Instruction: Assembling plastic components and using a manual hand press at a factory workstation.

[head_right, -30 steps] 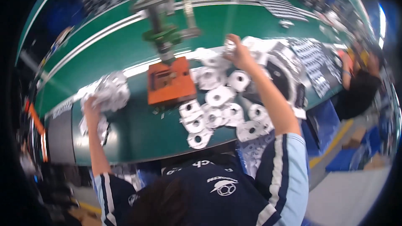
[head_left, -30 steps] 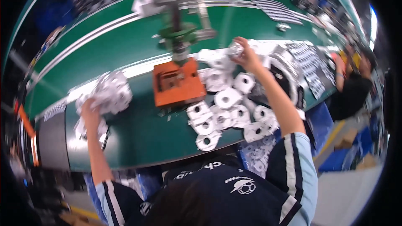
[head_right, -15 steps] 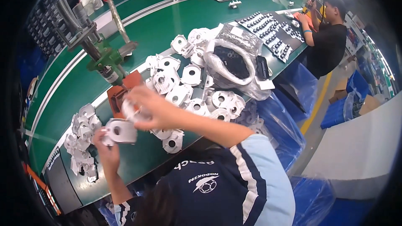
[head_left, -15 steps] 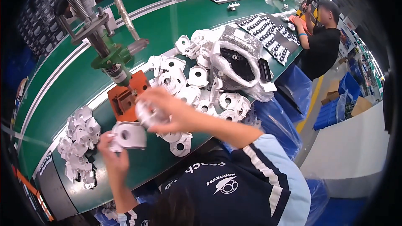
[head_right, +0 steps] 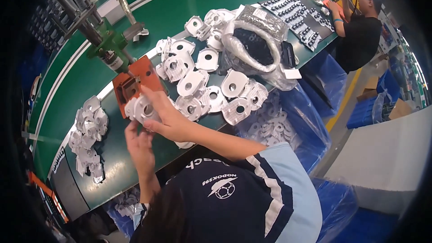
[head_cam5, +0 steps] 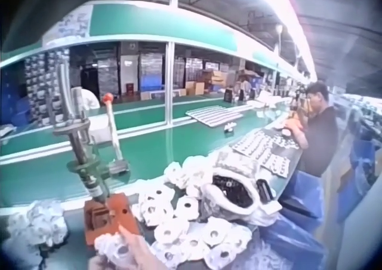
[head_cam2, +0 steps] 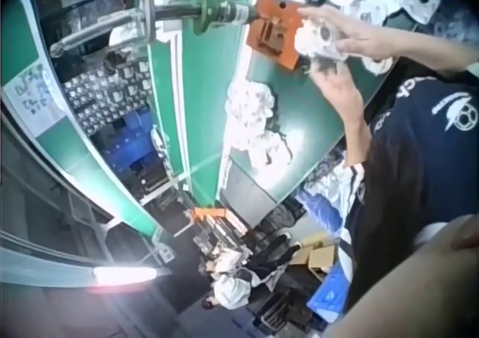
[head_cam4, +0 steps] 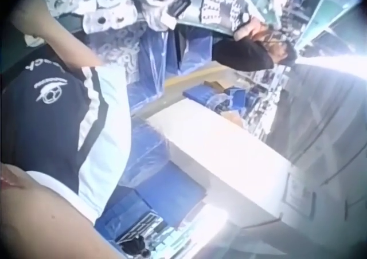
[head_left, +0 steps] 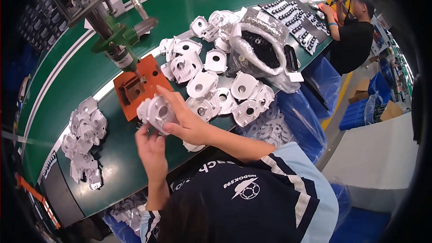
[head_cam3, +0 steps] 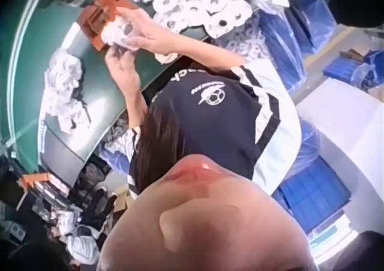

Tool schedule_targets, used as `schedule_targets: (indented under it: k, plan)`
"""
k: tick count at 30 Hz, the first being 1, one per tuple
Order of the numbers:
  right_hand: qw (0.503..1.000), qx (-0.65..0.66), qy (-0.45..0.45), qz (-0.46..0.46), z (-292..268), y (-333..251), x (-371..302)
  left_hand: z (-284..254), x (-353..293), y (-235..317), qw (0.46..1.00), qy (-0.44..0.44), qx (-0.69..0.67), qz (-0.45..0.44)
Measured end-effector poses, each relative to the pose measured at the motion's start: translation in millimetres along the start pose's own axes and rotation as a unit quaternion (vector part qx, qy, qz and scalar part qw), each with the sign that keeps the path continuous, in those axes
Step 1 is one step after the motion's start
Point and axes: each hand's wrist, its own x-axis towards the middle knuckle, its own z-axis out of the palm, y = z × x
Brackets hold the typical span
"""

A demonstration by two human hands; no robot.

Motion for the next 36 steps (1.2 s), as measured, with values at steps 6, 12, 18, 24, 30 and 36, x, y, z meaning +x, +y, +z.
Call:
schedule_targets:
  k: [6,12,18,24,30,36]
  plan:
    - [0.990,-0.135,-0.027,-0.019,-51,-8,-1,-10,20,11,0.977,0.037,0.195,0.074]
    - [0.739,-0.605,0.211,0.209,-251,24,-11,-44,72,45,0.795,-0.010,0.586,0.155]
    - [0.760,-0.569,0.144,0.278,-269,36,-17,-58,115,7,0.602,-0.093,0.724,0.323]
    - [0.779,-0.572,0.147,0.212,-268,42,-16,-61,126,-10,0.600,-0.076,0.742,0.288]
    - [0.793,-0.575,0.147,0.138,-274,46,-27,-65,128,-10,0.682,-0.088,0.660,0.302]
    - [0.808,-0.556,0.095,0.172,-276,33,-24,-73,127,-22,0.662,-0.083,0.671,0.324]
